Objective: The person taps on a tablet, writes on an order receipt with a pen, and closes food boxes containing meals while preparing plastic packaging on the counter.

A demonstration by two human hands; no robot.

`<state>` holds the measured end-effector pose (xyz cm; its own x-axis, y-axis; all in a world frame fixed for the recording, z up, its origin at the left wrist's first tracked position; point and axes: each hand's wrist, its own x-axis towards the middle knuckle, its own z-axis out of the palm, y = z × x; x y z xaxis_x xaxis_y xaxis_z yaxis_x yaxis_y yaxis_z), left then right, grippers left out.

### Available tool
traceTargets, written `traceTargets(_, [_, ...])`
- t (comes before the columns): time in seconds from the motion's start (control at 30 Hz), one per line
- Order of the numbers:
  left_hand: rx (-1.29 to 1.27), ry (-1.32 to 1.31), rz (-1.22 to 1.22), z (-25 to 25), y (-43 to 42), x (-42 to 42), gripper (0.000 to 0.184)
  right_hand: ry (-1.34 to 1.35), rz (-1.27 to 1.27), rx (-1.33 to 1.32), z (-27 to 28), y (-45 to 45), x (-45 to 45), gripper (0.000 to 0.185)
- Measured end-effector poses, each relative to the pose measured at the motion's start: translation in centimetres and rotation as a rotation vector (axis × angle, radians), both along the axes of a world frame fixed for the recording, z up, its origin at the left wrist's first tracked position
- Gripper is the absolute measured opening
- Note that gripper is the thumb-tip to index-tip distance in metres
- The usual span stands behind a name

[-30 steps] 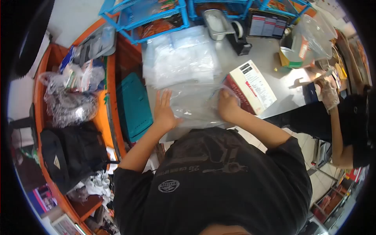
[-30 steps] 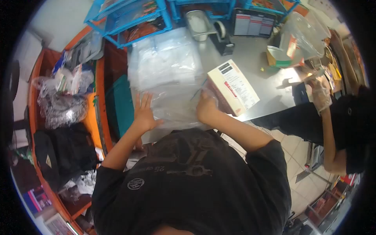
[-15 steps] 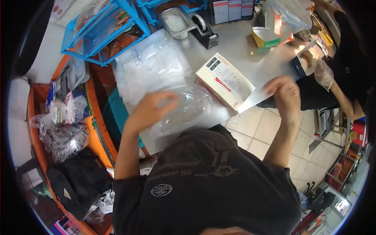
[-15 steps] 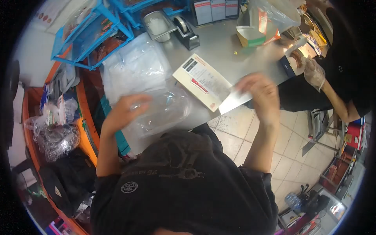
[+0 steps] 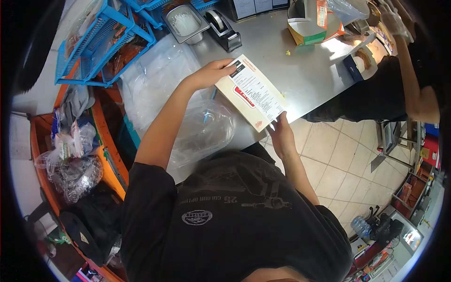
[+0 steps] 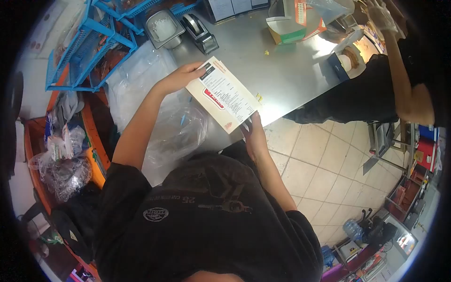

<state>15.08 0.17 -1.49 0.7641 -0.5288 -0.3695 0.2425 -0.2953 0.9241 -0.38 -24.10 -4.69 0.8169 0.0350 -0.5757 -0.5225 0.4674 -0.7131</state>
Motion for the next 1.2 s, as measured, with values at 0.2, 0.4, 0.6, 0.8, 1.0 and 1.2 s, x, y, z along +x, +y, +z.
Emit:
traceTargets(0.2, [-0.007,0.102,0.096,-0.8,-0.5,0.9,0.050,0.037,-0.019,-0.011,1.0,1.0,0.0,0.067])
traceTargets(0.4, [-0.218,0.266,0.133,0.3,-0.2,-1.2,0.054,-0.115,-0.198,0.017,-2.4,2.3,1.5,0.073])
traceTargets(0.6, [-0.071,-0.166,0.370,14.0,5.3,-10.2,0.053,-0.328,0.206,0.007,11.0,3.0,3.1,0.068])
traceTargets(0.8, [0.312,-0.058,0.483,18.6,11.8,-21.5,0.054,-0.043,0.759,0.063,15.0,9.7,2.4,0.063])
traceTargets(1.0, [0.016,0.083,0.742,3.5,13.4,-26.3,0.051,0.054,0.951,0.027,5.2,12.6,2.5,0.061])
traceTargets(1.2, [0.324,0.135,0.860,3.5,15.9,-27.1,0.044,-0.359,1.059,-0.674,7.6,9.4,5.5,0.042])
